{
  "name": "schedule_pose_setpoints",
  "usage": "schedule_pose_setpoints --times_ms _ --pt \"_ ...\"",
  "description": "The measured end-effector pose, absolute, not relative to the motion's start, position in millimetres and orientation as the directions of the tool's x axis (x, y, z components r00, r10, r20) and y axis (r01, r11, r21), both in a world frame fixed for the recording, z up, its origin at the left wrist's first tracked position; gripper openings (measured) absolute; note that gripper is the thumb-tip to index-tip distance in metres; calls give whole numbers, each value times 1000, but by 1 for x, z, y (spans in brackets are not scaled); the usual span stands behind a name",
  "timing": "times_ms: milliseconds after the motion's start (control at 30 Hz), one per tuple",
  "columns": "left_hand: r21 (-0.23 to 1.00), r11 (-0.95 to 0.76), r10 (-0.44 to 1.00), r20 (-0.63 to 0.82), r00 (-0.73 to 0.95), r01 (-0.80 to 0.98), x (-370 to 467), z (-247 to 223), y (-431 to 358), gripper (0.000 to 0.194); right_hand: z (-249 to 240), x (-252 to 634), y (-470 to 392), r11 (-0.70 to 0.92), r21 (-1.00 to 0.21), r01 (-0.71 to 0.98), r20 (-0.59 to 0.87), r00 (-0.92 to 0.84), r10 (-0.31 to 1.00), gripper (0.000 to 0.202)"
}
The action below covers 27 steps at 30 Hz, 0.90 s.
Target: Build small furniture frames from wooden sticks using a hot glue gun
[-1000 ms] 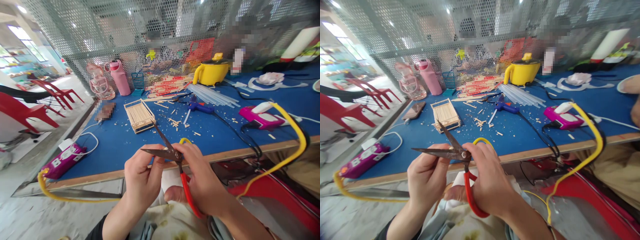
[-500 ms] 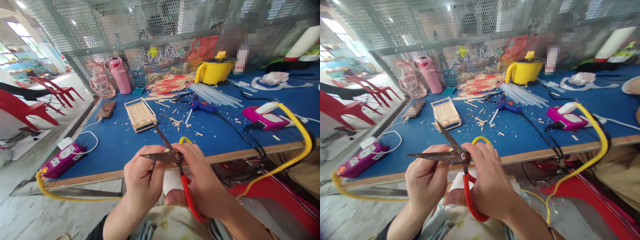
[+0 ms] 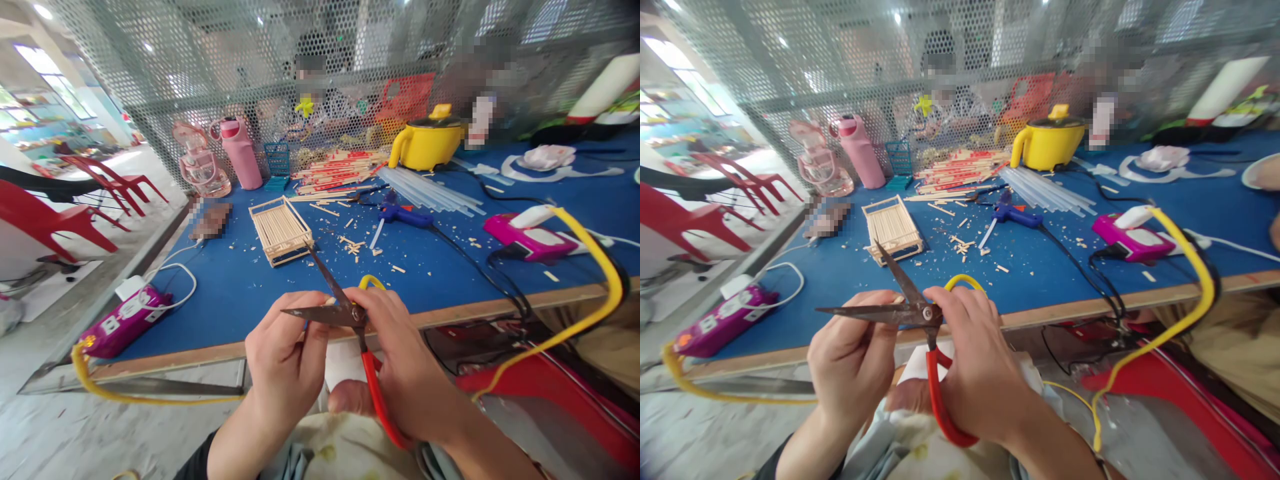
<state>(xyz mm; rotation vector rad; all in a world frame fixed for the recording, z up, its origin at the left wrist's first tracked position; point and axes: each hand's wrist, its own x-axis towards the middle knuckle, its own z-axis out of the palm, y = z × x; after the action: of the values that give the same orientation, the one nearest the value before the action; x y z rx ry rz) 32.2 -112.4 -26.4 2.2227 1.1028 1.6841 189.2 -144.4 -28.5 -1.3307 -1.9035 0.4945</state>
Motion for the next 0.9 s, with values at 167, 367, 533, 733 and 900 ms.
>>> schedule_pose_setpoints --times_ms 167,367,533,733,900 --pt "496 -736 610 781 133 460 33 -25 -114 19 -29 189 -144 397 -664 633 370 -183 911 74" --pt "478 -737 591 799 112 479 33 -26 -112 16 -29 189 -144 423 -669 611 389 -197 900 79" --pt "465 -740 583 803 119 487 32 -27 -111 16 -29 188 -144 423 -660 621 394 -192 899 79" --pt "454 -742 574 811 117 493 32 -28 -112 18 -29 187 -144 397 -666 632 371 -181 911 76" --pt "441 -750 567 813 136 493 31 -28 -112 18 -28 186 -145 395 -665 634 375 -175 911 76"
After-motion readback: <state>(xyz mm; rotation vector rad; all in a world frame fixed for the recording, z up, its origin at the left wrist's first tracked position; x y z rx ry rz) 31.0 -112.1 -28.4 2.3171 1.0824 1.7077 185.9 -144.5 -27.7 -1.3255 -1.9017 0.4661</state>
